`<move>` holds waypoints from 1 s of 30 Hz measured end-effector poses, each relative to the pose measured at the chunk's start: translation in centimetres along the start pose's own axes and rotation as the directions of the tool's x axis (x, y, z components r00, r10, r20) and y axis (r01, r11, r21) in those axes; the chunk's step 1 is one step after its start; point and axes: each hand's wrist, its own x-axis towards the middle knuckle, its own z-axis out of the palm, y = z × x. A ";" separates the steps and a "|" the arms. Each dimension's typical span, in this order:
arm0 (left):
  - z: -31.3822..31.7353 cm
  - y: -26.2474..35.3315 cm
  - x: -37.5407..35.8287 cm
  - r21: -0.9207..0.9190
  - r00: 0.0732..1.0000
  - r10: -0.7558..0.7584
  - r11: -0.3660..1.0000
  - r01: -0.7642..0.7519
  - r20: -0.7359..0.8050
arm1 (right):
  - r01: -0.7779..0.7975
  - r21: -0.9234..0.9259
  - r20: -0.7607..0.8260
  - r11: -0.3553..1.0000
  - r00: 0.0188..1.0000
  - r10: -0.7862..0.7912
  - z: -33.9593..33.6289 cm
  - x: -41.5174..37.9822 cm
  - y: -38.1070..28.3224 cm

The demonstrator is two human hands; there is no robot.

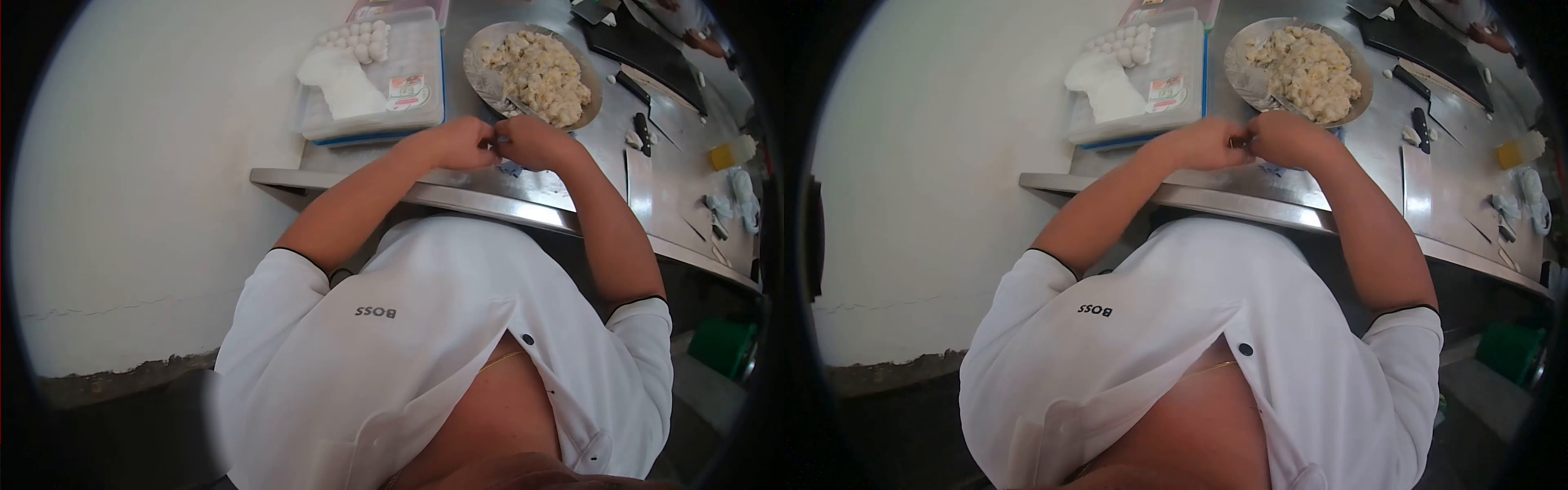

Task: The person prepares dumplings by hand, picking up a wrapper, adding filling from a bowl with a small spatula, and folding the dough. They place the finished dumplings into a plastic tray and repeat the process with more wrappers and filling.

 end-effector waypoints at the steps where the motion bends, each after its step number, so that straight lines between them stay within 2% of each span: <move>1: -0.6 0.0 -0.1 0.011 0.999 0.019 1.000 -0.019 -0.029 | 0.007 -0.035 -0.012 0.999 1.000 -0.007 -0.2 -0.2 -0.1; 2: -1.5 -0.2 -0.3 0.011 1.000 0.012 1.000 -0.012 -0.025 | 0.013 -0.072 -0.025 0.997 1.000 -0.015 -0.3 -0.3 -0.3; 4: -4.2 -1.4 -0.8 -0.120 0.968 -0.027 0.993 -0.003 -0.248 | -0.003 -0.088 -0.013 0.996 1.000 0.002 -0.4 -0.5 -0.6; 5: -5.8 -3.1 -1.0 -0.096 0.923 -0.023 0.995 -0.015 -0.384 | -0.024 -0.107 -0.004 0.994 1.000 0.023 -0.5 -0.6 -0.7; 6: -7.9 -5.1 -1.2 -0.070 0.858 -0.015 0.997 -0.024 -0.513 | -0.019 -0.106 -0.004 0.994 1.000 0.018 -0.6 -0.6 -0.9; 7: -10.1 -7.0 -1.6 0.018 0.759 -0.115 0.986 0.165 -0.641 | -0.034 -0.091 0.008 0.995 0.999 0.034 -0.6 -0.6 -1.0; 8: -12.0 -10.3 -2.1 0.050 0.599 -0.115 0.967 0.251 -0.792 | -0.049 -0.076 0.021 0.996 0.998 0.051 -0.6 -0.6 -1.1; 9: -13.8 -12.3 -3.1 0.056 0.489 -0.139 0.930 0.363 -0.861 | -0.048 -0.073 0.024 0.996 0.998 0.050 -0.5 -0.7 -1.3; 10: -15.7 -15.5 -4.2 0.057 0.418 -0.212 0.837 0.544 -0.883 | -0.044 -0.080 0.027 0.996 0.999 0.046 -0.5 -0.7 -1.4; 11: -17.1 -18.5 -5.1 -0.031 0.334 -0.362 0.717 0.696 -0.870 | -0.041 -0.086 0.028 0.995 0.999 0.044 -0.4 -0.7 -1.5; 12: -17.6 -20.9 -6.3 -0.134 0.247 -0.444 0.668 0.732 -0.861 | -0.043 -0.084 0.031 0.996 0.998 0.046 -0.4 -0.7 -1.5; 13: -17.8 -23.7 -6.9 -0.134 0.249 -0.446 0.667 0.733 -0.860 | -0.028 -0.081 0.036 0.996 0.999 0.031 -0.3 -0.7 -1.4; 14: -18.0 -26.4 -7.1 -0.319 0.166 -0.600 0.615 0.722 -0.782 | -0.012 -0.078 0.041 0.997 0.999 0.015 -0.3 -0.5 -1.4; 15: -18.2 -26.5 -7.1 -0.489 0.088 -0.737 0.529 0.693 -0.671 | -0.012 -0.076 0.043 0.997 0.999 0.015 -0.5 -0.5 -1.6; 16: -18.2 -26.6 -6.9 -0.489 0.088 -0.738 0.527 0.695 -0.669 | -0.027 -0.102 0.077 0.994 0.996 0.035 -0.8 -0.5 -1.9; 18: -17.7 -26.4 -6.8 -0.719 0.062 -0.837 0.502 0.481 -0.543 | -0.041 -0.129 0.117 0.991 0.992 0.056 -0.9 -0.4 -1.9; 20: -17.3 -37.6 -7.5 -0.302 0.298 -0.558 0.740 0.601 -0.775 | -0.015 -0.109 0.122 0.994 0.992 0.029 -0.8 -0.4 -1.6; 21: -17.1 -42.7 -7.9 -0.065 0.396 -0.379 0.785 0.616 -0.836 | -0.015 -0.108 0.126 0.994 0.992 0.028 -0.7 -0.4 -1.4; 22: -17.4 -38.8 -7.7 0.125 0.472 -0.400 0.644 0.754 -0.785 | 0.002 -0.085 0.099 0.996 0.995 0.007 -0.6 -0.4 -1.3; 23: -17.8 -34.3 -7.4 0.350 0.545 -0.418 0.457 0.817 -0.727 | 0.020 -0.062 0.070 0.998 0.997 -0.015 -0.4 -0.4 -1.2; 24: -18.2 -29.1 -7.2 0.551 0.613 -0.432 0.274 0.788 -0.662 | 0.022 -0.058 0.074 0.998 0.997 -0.017 -0.3 -0.5 -1.2; 25: -17.9 -28.7 -6.8 0.552 0.612 -0.436 0.271 0.788 -0.660 | 0.014 -0.044 0.058 0.999 0.998 -0.011 -0.3 -0.6 -1.2; 26: -17.8 -28.1 -6.5 0.134 0.441 -0.391 0.606 0.784 -0.808 | 0.005 -0.032 0.040 0.999 0.999 -0.004 -0.4 -0.7 -1.2; 27: -17.7 -27.8 -6.1 -0.273 0.222 -0.432 0.816 0.510 -0.874 | 0.007 -0.030 0.041 1.000 0.999 -0.006 -0.5 -0.6 -1.2; 28: -17.7 -25.9 -5.7 -0.273 0.222 -0.432 0.815 0.511 -0.874 | 0.006 -0.054 0.052 0.999 0.999 -0.003 -0.7 -0.5 -1.1; 30: -17.9 -19.0 -5.4 -0.490 0.221 -0.518 0.855 0.172 -0.826 | 0.007 -0.078 0.067 0.997 0.998 -0.001 -0.8 -0.5 -1.1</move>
